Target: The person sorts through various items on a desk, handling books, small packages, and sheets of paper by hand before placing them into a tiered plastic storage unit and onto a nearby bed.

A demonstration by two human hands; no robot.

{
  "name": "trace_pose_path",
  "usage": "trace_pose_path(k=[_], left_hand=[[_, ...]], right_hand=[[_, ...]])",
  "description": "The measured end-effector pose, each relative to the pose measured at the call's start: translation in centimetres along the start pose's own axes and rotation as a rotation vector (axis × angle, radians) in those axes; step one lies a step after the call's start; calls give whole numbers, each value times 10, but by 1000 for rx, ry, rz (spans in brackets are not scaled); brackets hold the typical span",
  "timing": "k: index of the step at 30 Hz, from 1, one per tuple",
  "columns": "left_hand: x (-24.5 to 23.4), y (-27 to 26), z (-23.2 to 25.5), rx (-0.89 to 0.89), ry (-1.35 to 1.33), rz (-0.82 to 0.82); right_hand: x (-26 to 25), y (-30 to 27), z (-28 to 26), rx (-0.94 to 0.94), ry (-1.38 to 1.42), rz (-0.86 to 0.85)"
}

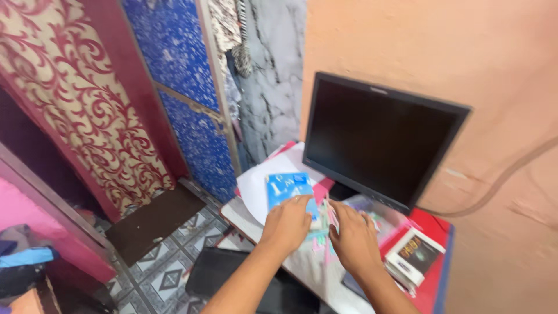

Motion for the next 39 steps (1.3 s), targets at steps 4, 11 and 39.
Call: trace_pose_path(k=[4,11,39], left_hand=[[2,-36,40,28,57,-3],[-4,-112,92,-23,75,59],[116,-210,66,-339,206,-195]], right_hand=[[-29,-60,-2,6,-36,23],[-75,-126,4,-138,-45,-13],[19,-224,53,320,166,-277]])
Point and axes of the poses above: each hand's wrist, its own y-axis towards the middle knuckle, its own x-axis out of the palm, z = x × y, the point moved 3 cm from there along y, towards the middle knuckle, and after that the axes turned 2 degrees about y, right-handed, at the moved point
